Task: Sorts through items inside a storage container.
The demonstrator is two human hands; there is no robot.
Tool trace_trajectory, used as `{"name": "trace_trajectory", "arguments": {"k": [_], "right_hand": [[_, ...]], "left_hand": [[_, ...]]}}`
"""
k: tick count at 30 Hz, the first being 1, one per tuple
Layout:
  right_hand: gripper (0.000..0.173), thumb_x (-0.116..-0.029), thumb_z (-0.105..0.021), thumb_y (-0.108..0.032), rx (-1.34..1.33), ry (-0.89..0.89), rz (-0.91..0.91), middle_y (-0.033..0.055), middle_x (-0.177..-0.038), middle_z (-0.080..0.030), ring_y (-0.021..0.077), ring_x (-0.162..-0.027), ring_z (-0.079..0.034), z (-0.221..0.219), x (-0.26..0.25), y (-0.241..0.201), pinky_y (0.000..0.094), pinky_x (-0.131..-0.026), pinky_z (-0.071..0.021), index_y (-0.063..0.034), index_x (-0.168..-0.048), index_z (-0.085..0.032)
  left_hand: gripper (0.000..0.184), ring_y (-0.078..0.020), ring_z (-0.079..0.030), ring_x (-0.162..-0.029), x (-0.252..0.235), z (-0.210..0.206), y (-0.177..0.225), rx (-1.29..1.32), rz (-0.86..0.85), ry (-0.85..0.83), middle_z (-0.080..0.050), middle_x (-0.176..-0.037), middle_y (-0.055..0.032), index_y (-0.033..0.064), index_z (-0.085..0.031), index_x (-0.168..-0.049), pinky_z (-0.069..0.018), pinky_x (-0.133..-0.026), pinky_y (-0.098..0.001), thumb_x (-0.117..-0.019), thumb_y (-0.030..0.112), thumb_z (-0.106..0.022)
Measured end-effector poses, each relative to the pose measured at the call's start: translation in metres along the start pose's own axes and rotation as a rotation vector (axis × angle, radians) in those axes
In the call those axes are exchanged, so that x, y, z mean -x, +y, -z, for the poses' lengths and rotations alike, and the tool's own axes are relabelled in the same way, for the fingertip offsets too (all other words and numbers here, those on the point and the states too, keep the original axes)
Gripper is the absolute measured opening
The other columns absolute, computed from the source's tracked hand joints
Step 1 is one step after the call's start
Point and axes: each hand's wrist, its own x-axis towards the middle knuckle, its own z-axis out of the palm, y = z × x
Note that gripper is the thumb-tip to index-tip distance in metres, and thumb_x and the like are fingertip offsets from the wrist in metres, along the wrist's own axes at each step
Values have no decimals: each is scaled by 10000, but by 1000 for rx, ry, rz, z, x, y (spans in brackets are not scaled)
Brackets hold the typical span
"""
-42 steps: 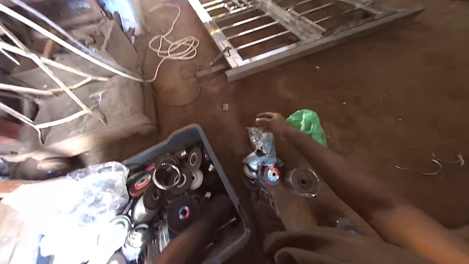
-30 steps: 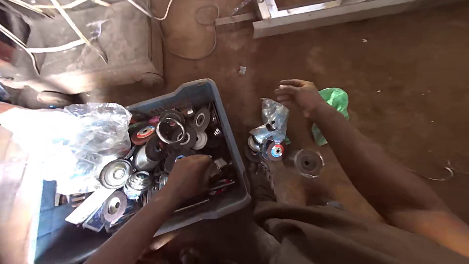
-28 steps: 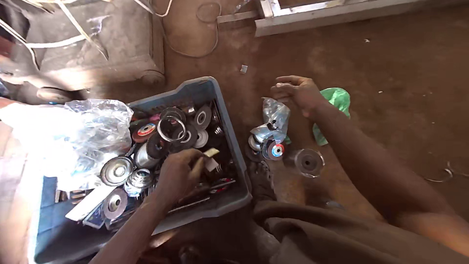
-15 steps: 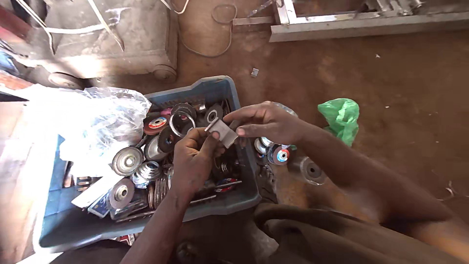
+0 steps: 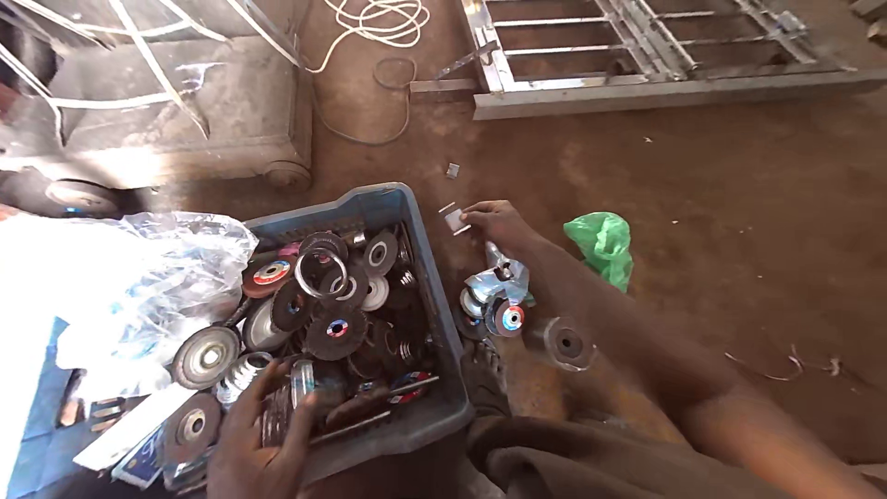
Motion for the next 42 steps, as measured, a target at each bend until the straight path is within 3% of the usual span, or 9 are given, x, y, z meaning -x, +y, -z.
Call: {"name": "trace_trajectory", "arguments": {"k": [3,5,9,11,15,19,23,29,42], "right_hand": [[221,-1021,-610,-146,-8,198,-120,98,-864,-700,148,-647,-674,28,-37,21,304,-605,-586,16,-1165,-654],[243,-1022,-595,-159,-14,278,-176,105,-916,-700,154,-670,-679,40,-53,30,310,-616,-587,7,-1195,-635],[257,-1006,-604,-179,-27,353,-223,108,-907,-707,162,-677,-692,43,-78,38,313,-618,-591,3,-1185,-632],[261,-1004,-584,-156,-98,372,-182,120,-936,-709,172,-729,-711,39,-90,37,324,-662,-610,13,-1200,-621],[352,-1067,-530,-218,-265,400,-133,168,-1178,-695,215,-981,-723,40,-103,39,356,-835,-605,26,-1316,-576],[361,-1087,-486,-238,-335,408,-136,163,-1152,-701,209,-920,-729,43,-97,48,346,-784,-611,31,-1319,-554],[333,-1083,-482,-229,-279,364,-103,139,-1068,-703,195,-851,-714,47,-76,53,354,-753,-605,19,-1290,-563],[328,-1052,-560,-253,-192,318,-68,71,-1003,-725,167,-815,-721,59,-47,47,337,-726,-611,-52,-1311,-585],[281,-1048,-569,-224,-167,276,-47,46,-955,-743,142,-760,-721,51,-20,24,292,-666,-601,-72,-1282,-601]], "left_hand": [[670,-450,-543,-1301,30,13,-35,-214,54,102,-559,-1358,-372,-143,-527,-1367,-421,-1130,-518,-942,345,-700],[676,-535,-507,-1319,40,6,-53,-304,95,167,-546,-1379,-387,-138,-557,-1348,-369,-1153,-592,-947,392,-681],[669,-515,-537,-1294,34,-14,-54,-431,166,269,-612,-1365,-285,-23,-640,-1328,-362,-1114,-648,-938,521,-619],[657,-521,-534,-1294,30,-15,-51,-443,170,269,-618,-1363,-275,-14,-648,-1328,-369,-1099,-662,-929,508,-632],[665,-521,-517,-1304,33,-15,-52,-455,182,270,-599,-1384,-279,-23,-631,-1335,-373,-1090,-649,-908,487,-642],[686,-501,-516,-1308,34,-16,-54,-465,186,288,-590,-1399,-272,-24,-617,-1351,-371,-1100,-626,-905,496,-638],[703,-532,-523,-1301,33,-17,-49,-482,198,278,-594,-1395,-275,2,-624,-1360,-370,-1046,-708,-906,538,-598],[742,-518,-531,-1304,29,-20,-46,-477,263,310,-621,-1375,-245,17,-647,-1338,-337,-1062,-722,-877,592,-561],[784,-535,-478,-1335,28,-22,-45,-390,235,378,-536,-1444,-295,-19,-530,-1420,-329,-1080,-707,-876,539,-617]]}}
